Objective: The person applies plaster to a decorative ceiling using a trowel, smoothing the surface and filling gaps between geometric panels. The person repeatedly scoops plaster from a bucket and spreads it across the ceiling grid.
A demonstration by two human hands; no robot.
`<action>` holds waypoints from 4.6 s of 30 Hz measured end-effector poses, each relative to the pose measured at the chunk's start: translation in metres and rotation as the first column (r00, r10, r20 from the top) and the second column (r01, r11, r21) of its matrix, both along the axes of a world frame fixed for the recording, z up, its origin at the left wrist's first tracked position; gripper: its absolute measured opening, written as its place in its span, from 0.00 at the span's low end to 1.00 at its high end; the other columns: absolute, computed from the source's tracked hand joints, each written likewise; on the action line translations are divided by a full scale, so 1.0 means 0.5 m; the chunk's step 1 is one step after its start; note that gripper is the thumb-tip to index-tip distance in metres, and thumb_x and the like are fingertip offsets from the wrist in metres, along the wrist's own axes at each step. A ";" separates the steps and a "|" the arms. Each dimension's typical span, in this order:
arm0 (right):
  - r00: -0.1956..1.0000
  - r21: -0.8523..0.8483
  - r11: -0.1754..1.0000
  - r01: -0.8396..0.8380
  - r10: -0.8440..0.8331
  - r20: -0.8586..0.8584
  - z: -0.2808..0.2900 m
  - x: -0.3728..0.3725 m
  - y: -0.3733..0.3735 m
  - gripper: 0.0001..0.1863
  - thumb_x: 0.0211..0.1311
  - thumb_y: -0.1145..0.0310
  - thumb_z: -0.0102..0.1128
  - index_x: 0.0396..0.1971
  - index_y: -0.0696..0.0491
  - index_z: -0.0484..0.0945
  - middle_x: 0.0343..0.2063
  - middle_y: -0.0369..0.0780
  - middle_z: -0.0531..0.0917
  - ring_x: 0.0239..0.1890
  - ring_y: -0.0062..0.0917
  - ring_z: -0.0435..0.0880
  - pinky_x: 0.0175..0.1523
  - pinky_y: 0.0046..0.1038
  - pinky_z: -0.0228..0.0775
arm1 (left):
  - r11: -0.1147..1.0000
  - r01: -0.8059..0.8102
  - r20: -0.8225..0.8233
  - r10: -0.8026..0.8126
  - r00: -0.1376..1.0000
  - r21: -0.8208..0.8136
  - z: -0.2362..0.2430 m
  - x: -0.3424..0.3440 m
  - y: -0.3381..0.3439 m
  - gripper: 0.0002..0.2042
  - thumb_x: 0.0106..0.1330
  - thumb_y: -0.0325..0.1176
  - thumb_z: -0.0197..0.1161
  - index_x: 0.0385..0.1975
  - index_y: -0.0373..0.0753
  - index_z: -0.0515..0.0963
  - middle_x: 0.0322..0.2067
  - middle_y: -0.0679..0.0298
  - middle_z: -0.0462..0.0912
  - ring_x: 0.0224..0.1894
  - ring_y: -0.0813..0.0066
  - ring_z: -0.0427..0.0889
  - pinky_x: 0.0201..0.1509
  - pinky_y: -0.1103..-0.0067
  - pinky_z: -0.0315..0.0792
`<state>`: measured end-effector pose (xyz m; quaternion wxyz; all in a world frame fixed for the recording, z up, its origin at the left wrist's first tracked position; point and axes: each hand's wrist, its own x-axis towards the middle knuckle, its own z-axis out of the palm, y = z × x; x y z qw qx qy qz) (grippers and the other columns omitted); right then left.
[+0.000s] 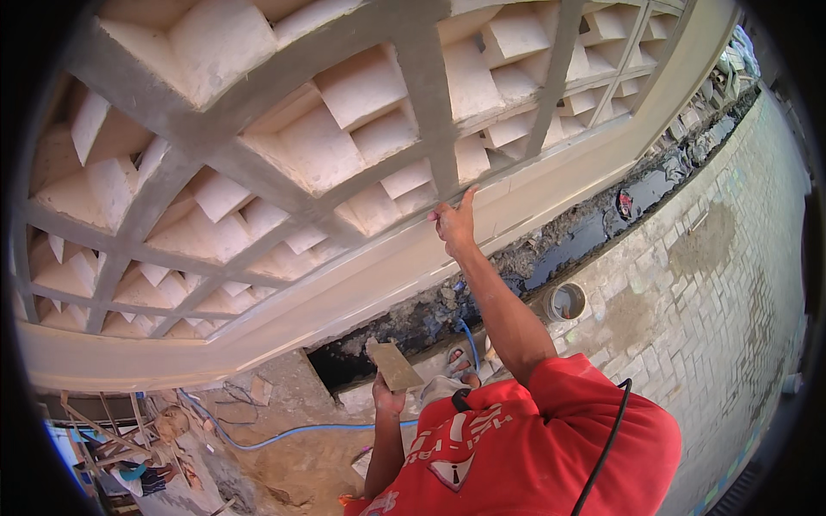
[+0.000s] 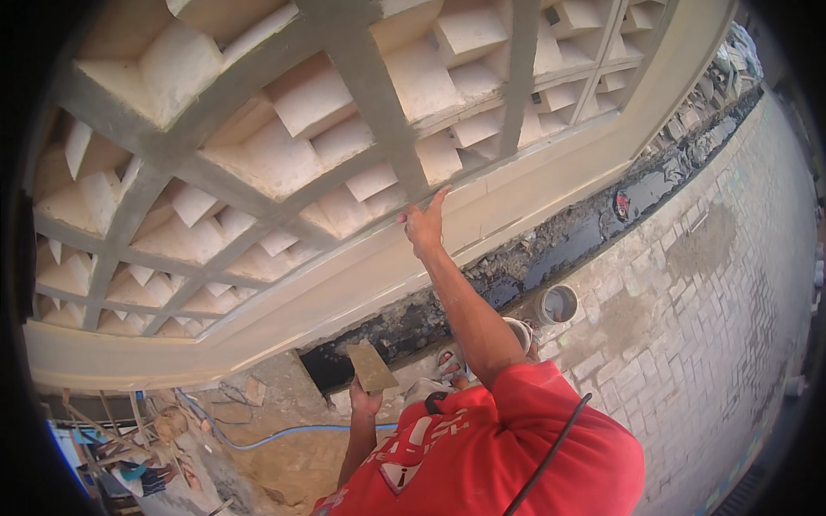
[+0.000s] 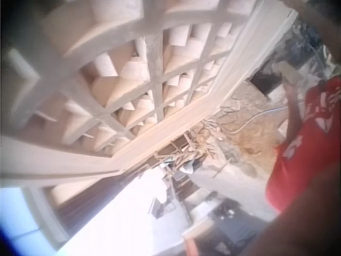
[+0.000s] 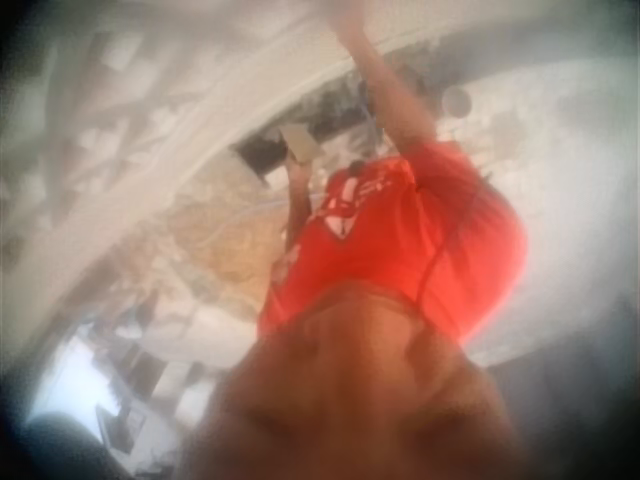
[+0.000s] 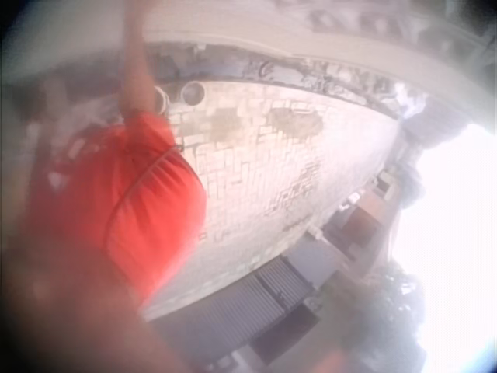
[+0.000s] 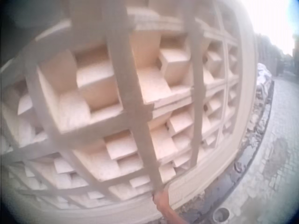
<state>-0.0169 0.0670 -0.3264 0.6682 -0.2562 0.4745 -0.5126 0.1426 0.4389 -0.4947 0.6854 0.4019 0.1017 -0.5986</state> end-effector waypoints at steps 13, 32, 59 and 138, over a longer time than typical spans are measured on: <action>0.994 -0.111 0.994 -0.019 0.031 0.105 0.005 -0.036 0.103 0.47 0.58 0.80 0.47 0.71 0.55 0.28 0.21 0.42 0.79 0.08 0.15 0.62 0.11 0.19 0.50 | 0.999 0.021 0.005 -0.021 1.000 -0.040 0.037 0.013 -0.044 0.18 0.74 0.40 0.44 0.56 0.40 0.72 0.50 0.61 0.80 0.50 0.63 0.80 0.55 0.68 0.74; 0.866 -0.353 0.936 0.007 -0.182 -0.466 -0.036 -0.116 0.040 0.44 0.53 0.75 0.51 0.71 0.59 0.42 0.17 0.46 0.80 0.15 0.31 0.77 0.24 0.33 0.69 | 0.997 0.065 0.024 -0.064 0.998 -0.035 0.018 0.021 -0.060 0.18 0.74 0.41 0.43 0.56 0.40 0.72 0.51 0.60 0.79 0.52 0.61 0.79 0.56 0.66 0.73; 0.527 -0.139 0.950 -0.278 0.030 -0.850 0.001 -0.173 -0.046 0.45 0.51 0.71 0.53 0.69 0.61 0.44 0.20 0.58 0.79 0.26 0.55 0.79 0.39 0.51 0.70 | 0.991 0.127 0.093 -0.130 0.987 0.039 0.025 0.007 -0.090 0.18 0.74 0.42 0.43 0.55 0.41 0.72 0.50 0.62 0.80 0.51 0.63 0.80 0.55 0.67 0.74; 0.904 -0.297 0.928 -0.225 0.085 -0.420 -0.024 -0.272 -0.088 0.39 0.56 0.73 0.55 0.70 0.54 0.54 0.15 0.37 0.77 0.16 0.18 0.70 0.24 0.24 0.63 | 0.990 0.141 -0.048 -0.139 0.989 0.021 0.035 -0.057 -0.117 0.15 0.72 0.38 0.47 0.52 0.41 0.73 0.48 0.62 0.81 0.48 0.64 0.81 0.53 0.68 0.75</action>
